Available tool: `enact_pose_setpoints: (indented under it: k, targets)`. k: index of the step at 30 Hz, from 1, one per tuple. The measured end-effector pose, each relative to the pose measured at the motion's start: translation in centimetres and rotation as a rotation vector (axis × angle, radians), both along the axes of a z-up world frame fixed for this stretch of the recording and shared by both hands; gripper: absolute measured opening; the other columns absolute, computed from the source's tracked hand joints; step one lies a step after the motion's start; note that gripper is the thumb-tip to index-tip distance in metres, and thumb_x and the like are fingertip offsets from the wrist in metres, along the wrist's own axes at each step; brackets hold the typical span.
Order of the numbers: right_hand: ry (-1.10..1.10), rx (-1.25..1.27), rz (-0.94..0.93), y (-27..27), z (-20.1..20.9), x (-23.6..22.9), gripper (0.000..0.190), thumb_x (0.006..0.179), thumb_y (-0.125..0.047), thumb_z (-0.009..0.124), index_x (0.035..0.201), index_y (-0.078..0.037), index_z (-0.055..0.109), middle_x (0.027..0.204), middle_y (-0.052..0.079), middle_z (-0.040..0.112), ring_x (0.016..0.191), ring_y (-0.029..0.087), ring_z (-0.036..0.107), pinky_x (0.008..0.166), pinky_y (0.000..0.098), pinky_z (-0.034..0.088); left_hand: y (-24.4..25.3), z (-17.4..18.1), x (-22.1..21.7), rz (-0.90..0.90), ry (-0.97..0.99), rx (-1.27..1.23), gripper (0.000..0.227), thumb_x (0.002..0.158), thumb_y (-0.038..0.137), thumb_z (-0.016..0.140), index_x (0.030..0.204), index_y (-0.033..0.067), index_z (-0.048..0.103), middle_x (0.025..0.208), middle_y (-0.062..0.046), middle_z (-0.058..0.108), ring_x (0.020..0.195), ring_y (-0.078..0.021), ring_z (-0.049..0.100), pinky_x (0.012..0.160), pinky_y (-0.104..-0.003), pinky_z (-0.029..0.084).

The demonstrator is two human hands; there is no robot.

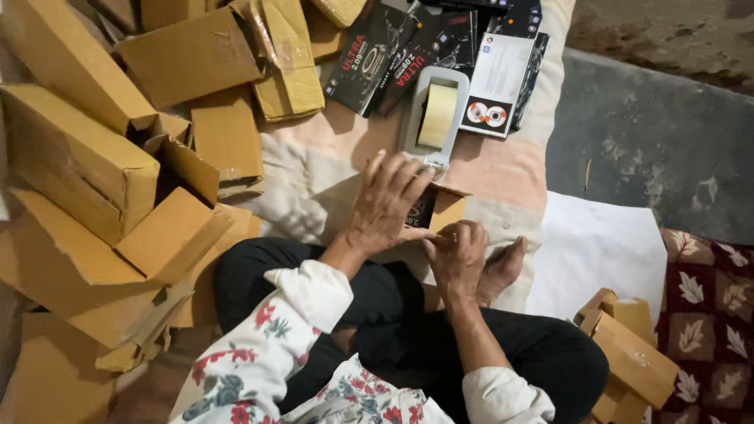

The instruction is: The person sits on the floor and packs smartwatches into small cardboard boxes. They open a product box, place the watch and accessories inside, close the product box, insert it into a shipping box, and seal the box with packing tape. The process is repeated for multiple units.

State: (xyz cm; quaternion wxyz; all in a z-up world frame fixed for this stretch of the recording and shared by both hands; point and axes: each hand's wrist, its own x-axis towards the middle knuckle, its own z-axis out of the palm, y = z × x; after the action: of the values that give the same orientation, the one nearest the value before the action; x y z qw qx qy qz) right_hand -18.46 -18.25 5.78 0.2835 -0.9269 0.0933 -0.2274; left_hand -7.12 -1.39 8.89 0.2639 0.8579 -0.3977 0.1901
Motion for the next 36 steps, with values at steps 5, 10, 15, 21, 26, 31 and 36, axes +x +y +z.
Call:
enact_pose_setpoints:
  k: [5, 10, 15, 21, 26, 31, 36]
  targets:
    - [-0.032, 0.172, -0.169, -1.4, -1.9, 1.7, 0.055, 0.077, -0.029, 0.09, 0.11, 0.0, 0.056, 0.109, 0.018, 0.057, 0.102, 0.035, 0.057, 0.087, 0.0445, 0.049, -1.0, -2.9, 2.2, -0.131, 0.251, 0.185, 0.086, 0.072, 0.062, 0.082, 0.136, 0.0094, 0.056, 0.138, -0.012, 0.056, 0.135, -0.0319, 0.046, 0.117, -0.056, 0.032]
    - [0.232, 0.585, -0.267, -3.3, -5.8, 2.0, 0.065, 0.077, -0.037, 0.085, 0.12, 0.002, 0.057, 0.108, 0.017, 0.066, 0.097, 0.027, 0.066, 0.085, 0.0387, 0.053, -1.3, -5.1, 0.2, -0.046, -0.108, 0.354, 0.102, 0.076, 0.063, 0.086, 0.154, 0.0131, 0.045, 0.158, -0.019, 0.043, 0.148, -0.0383, 0.037, 0.123, -0.059, 0.025]
    - [0.347, 0.566, -0.21, -3.8, -8.1, 2.1, 0.061, 0.089, -0.039, 0.076, 0.133, 0.0, 0.061, 0.117, 0.019, 0.069, 0.1, 0.025, 0.065, 0.088, 0.0358, 0.052, -2.7, -1.9, 1.8, -0.271, 0.064, 0.793, 0.139, 0.047, 0.068, 0.089, 0.162, 0.0275, 0.021, 0.162, -0.025, 0.023, 0.144, -0.0433, 0.026, 0.11, -0.067, 0.021]
    - [-0.247, 0.842, -0.341, -3.5, -6.9, -0.7, 0.081, 0.089, -0.039, 0.075, 0.152, -0.003, 0.04, 0.14, 0.017, 0.054, 0.122, 0.024, 0.059, 0.096, 0.033, 0.053, -2.4, -0.3, 2.2, -0.354, -0.088, 0.648, 0.124, 0.06, 0.06, 0.085, 0.167, 0.0358, 0.027, 0.147, -0.024, 0.038, 0.132, -0.0393, 0.039, 0.104, -0.056, 0.033]
    - [-0.542, 0.559, 0.008, -0.8, -4.4, -2.6, 0.116, 0.08, -0.035, 0.085, 0.166, -0.005, 0.013, 0.161, 0.017, 0.027, 0.138, 0.029, 0.047, 0.104, 0.0361, 0.055, -3.1, 0.5, -3.4, 0.001, 0.177, 0.035, 0.109, 0.072, 0.059, 0.082, 0.163, 0.0285, 0.031, 0.143, -0.028, 0.041, 0.129, -0.0452, 0.041, 0.107, -0.061, 0.033]
    - [-0.192, 1.091, 0.197, 1.3, 1.3, 0.1, 0.091, 0.096, -0.017, 0.059, 0.167, -0.005, 0.002, 0.169, 0.02, 0.02, 0.156, 0.033, 0.025, 0.124, 0.0421, 0.025, -4.0, 5.7, -7.8, 0.356, 0.416, -0.14, 0.097, 0.082, 0.044, 0.075, 0.167, 0.0245, 0.03, 0.147, -0.032, 0.036, 0.129, -0.053, 0.037, 0.11, -0.06, 0.031]
    - [-0.126, 1.304, 0.429, 3.2, 1.9, 1.2, 0.078, 0.096, -0.013, 0.055, 0.164, -0.002, 0.019, 0.164, 0.021, 0.034, 0.152, 0.033, 0.033, 0.124, 0.0414, 0.028, -1.4, 5.6, -9.8, 0.537, 0.265, -0.188, 0.105, 0.077, 0.051, 0.075, 0.162, 0.0136, 0.026, 0.151, -0.037, 0.026, 0.139, -0.0554, 0.028, 0.115, -0.064, 0.024]
